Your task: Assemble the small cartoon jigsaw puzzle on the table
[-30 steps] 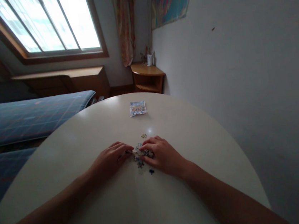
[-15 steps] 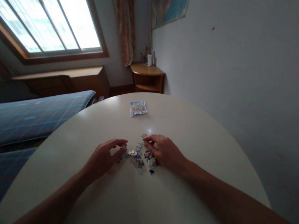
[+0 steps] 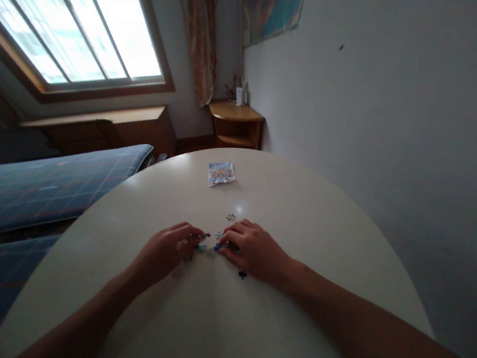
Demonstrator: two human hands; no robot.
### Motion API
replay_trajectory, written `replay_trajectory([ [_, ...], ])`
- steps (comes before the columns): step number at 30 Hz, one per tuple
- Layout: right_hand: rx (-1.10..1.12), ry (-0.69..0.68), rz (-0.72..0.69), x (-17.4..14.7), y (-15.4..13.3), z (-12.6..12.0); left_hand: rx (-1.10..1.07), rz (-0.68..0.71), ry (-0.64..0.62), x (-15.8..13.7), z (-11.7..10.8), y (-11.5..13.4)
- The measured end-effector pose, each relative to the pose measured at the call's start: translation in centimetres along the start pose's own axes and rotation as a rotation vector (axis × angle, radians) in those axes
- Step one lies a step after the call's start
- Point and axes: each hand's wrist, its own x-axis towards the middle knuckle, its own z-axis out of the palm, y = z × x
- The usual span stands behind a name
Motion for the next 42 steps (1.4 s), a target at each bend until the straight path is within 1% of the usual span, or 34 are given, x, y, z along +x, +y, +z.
replay_trajectory([
  [2, 0.018, 0.024, 0.017, 0.1, 0.1, -0.1, 0.002, -0.046, 0.018, -0.1, -1.0, -0.4],
  [4, 0.063, 0.044, 0.038, 0.1, 0.2, -0.2, 0.008, -0.083, -0.004, -0.4, -2.2, -0.7],
  [6, 0.131, 0.058, 0.060, 0.1, 0.3, -0.4, 0.032, -0.103, -0.069, -1.0, -3.5, -0.8],
  [8, 0.190, 0.065, 0.089, 0.1, 0.4, -0.5, 0.039, -0.076, -0.180, -1.6, -4.4, -0.6],
  [10, 0.223, 0.081, 0.138, 0.1, 0.4, -0.5, 0.048, -0.033, -0.266, -2.1, -4.7, -0.4],
  [12, 0.244, 0.101, 0.184, 0.0, 0.4, -0.5, 0.053, -0.017, -0.303, -2.3, -4.4, -0.2],
  [14, 0.262, 0.114, 0.210, 0.0, 0.5, -0.5, 0.055, -0.017, -0.313, -2.0, -3.9, -0.1],
  [16, 0.281, 0.115, 0.213, 0.0, 0.5, -0.5, 0.078, -0.011, -0.308, -1.5, -3.3, 0.0],
  [19, 0.295, 0.112, 0.194, 0.0, 0.5, -0.6, 0.144, -0.002, -0.253, -0.9, -2.6, -0.1],
  [21, 0.258, 0.104, 0.157, 0.0, 0.5, -0.7, 0.159, -0.013, -0.213, -0.8, -2.3, -0.3],
  [23, 0.186, 0.077, 0.105, 0.0, 0.4, -0.9, 0.121, -0.040, -0.191, -0.7, -2.2, -0.4],
  [25, 0.106, 0.013, 0.055, -0.3, 0.4, -1.1, 0.041, -0.078, -0.174, -0.6, -2.3, -0.4],
  [27, 0.042, -0.085, 0.014, -0.5, 0.4, -1.1, -0.036, -0.113, -0.159, -0.4, -2.3, -0.4],
  [29, 0.001, -0.170, -0.014, -0.8, 0.4, -1.0, -0.083, -0.137, -0.143, -0.2, -2.3, -0.2],
  [30, -0.011, -0.192, -0.026, -0.8, 0.4, -0.8, -0.099, -0.145, -0.134, -0.2, -2.2, -0.1],
  [33, 0.012, -0.171, -0.061, -0.8, 0.3, -0.2, -0.147, -0.146, -0.118, -0.1, -2.0, 0.1],
  [36, 0.110, -0.127, -0.115, -0.6, 0.2, 0.3, -0.160, -0.133, -0.121, 0.0, -1.6, 0.3],
  [39, 0.156, -0.088, -0.121, -0.3, 0.0, 0.5, -0.055, -0.121, -0.110, 0.1, -1.6, 0.2],
  [42, 0.155, -0.043, -0.077, -0.1, 0.1, 0.1, 0.093, -0.137, -0.090, 0.0, -2.1, -0.1],
])
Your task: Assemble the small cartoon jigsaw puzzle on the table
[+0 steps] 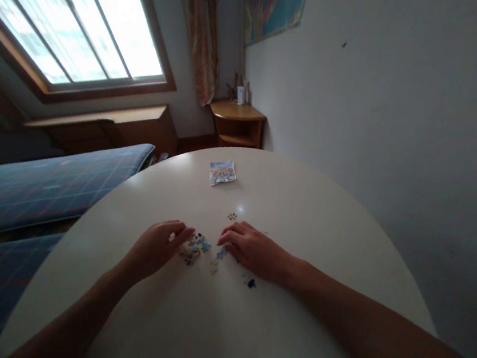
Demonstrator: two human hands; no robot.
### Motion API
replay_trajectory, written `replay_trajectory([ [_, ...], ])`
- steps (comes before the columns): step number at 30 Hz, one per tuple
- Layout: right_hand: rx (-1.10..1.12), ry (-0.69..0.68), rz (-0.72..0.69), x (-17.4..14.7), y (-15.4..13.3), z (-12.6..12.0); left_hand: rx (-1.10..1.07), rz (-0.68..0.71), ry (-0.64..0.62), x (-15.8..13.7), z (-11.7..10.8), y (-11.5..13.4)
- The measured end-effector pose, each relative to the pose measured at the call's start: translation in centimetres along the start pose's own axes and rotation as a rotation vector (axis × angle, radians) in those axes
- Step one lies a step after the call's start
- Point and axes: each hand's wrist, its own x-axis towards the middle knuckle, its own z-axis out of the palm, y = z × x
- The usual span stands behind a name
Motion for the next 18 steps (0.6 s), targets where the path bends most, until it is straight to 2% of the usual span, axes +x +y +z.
replay_trajectory([
  [3, -0.060, -0.013, 0.055, -0.3, 0.3, -1.2, 0.063, -0.013, 0.011, -0.6, -0.4, -0.4],
  [5, -0.161, -0.111, 0.117, -0.8, 0.7, -2.0, 0.098, 0.021, -0.020, -1.3, -0.3, -0.5],
  [8, -0.247, -0.302, 0.232, -1.6, 1.1, -2.6, 0.151, 0.083, -0.170, -2.0, 0.8, -0.2],
  [10, -0.260, -0.345, 0.250, -1.8, 1.2, -2.3, 0.168, 0.083, -0.214, -2.1, 1.9, 0.3],
  [14, -0.241, -0.233, 0.199, -1.1, 0.8, -0.7, 0.102, 0.126, -0.149, -1.4, 3.9, 1.3],
  [18, -0.059, -0.123, 0.063, -0.2, 0.5, 0.2, -0.104, 0.222, -0.038, -0.7, 5.0, 1.6],
])
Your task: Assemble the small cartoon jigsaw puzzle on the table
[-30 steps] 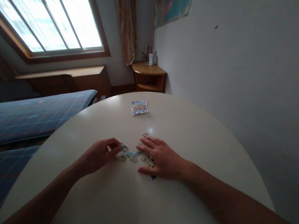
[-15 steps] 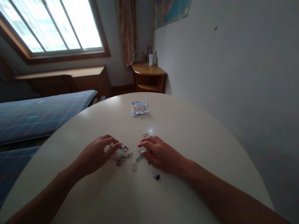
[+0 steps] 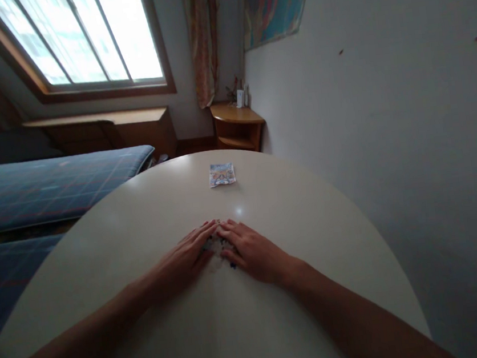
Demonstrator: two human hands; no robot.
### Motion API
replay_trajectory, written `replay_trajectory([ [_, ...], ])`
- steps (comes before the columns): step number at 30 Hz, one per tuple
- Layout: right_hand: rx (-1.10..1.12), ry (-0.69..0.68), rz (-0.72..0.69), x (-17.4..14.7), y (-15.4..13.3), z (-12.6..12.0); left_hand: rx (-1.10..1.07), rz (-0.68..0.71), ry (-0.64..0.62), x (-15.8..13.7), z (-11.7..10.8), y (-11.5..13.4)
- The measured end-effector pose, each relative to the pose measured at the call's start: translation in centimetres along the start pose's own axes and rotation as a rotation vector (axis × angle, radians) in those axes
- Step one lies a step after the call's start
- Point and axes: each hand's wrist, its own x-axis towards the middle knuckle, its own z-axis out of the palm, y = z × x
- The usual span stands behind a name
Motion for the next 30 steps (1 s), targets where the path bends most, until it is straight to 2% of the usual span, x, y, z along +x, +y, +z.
replay_trajectory([
  [2, 0.133, 0.059, -0.007, 0.2, 0.0, -0.1, -0.092, -0.021, 0.053, 0.2, 0.1, 0.0],
  [5, 0.385, 0.176, 0.118, 0.5, 0.5, -0.5, -0.146, -0.096, 0.095, 0.3, -0.2, 0.1],
  [9, 0.656, 0.422, 0.259, 1.0, 2.0, -1.1, -0.010, -0.084, 0.079, 0.2, -0.1, 1.4],
  [13, 0.723, 0.583, 0.388, 1.3, 3.4, -1.2, 0.171, -0.129, 0.061, 1.2, 1.7, 4.1],
  [17, 0.682, 0.637, 0.440, 1.0, 4.0, -1.7, 0.201, -0.177, 0.087, 4.1, 4.0, 7.3],
  [20, 0.673, 0.666, 0.452, 0.6, 4.3, -2.3, 0.218, -0.234, 0.117, 6.2, 5.0, 8.3],
  [23, 0.654, 0.684, 0.476, 0.3, 4.9, -2.7, 0.243, -0.297, 0.127, 7.0, 4.8, 7.3],
  [26, 0.608, 0.667, 0.477, 0.2, 5.1, -2.6, 0.275, -0.366, 0.143, 6.5, 3.9, 5.0],
  [28, 0.556, 0.597, 0.442, 0.2, 4.7, -2.3, 0.295, -0.395, 0.153, 5.9, 2.9, 3.1],
  [30, 0.453, 0.461, 0.392, 0.1, 3.9, -2.1, 0.314, -0.416, 0.139, 5.2, 1.8, 1.5],
])
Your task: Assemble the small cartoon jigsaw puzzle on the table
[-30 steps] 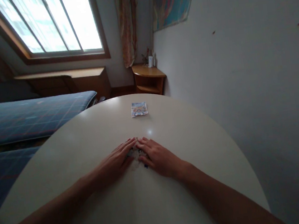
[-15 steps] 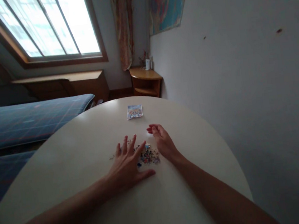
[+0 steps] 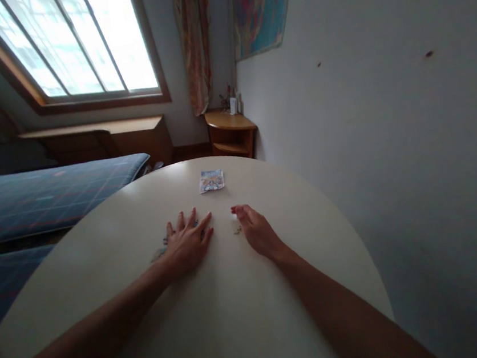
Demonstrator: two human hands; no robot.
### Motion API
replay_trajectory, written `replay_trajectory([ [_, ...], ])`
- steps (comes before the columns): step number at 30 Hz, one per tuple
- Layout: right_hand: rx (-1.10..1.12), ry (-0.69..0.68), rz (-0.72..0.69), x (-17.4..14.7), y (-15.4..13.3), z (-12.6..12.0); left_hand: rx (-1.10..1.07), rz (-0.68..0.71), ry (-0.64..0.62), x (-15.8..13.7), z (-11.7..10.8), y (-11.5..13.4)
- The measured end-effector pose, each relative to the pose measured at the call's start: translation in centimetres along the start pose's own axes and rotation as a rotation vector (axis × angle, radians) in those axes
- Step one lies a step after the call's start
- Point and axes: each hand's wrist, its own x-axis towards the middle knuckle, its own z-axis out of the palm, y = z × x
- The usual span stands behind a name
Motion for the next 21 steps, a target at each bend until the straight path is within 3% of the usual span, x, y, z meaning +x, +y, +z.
replay_trajectory([
  [7, -0.591, -0.428, -0.235, -3.1, -1.9, 1.5, 0.089, -0.003, 0.059, -3.3, -2.6, -5.4],
  [10, -0.654, -0.487, -0.318, -4.0, -2.4, 2.9, 0.045, -0.041, -0.004, -5.0, -2.6, -6.7],
  [13, -0.662, -0.494, -0.304, -3.4, -2.9, 4.5, -0.016, -0.012, -0.016, -5.0, -2.2, -7.1],
  [17, -0.660, -0.547, -0.243, -0.6, -3.8, 7.1, -0.095, -0.013, 0.026, -2.8, -1.5, -7.1],
  [21, -0.678, -0.569, -0.274, 2.8, -4.8, 10.9, -0.213, -0.065, 0.050, -0.2, -1.2, -8.5],
])
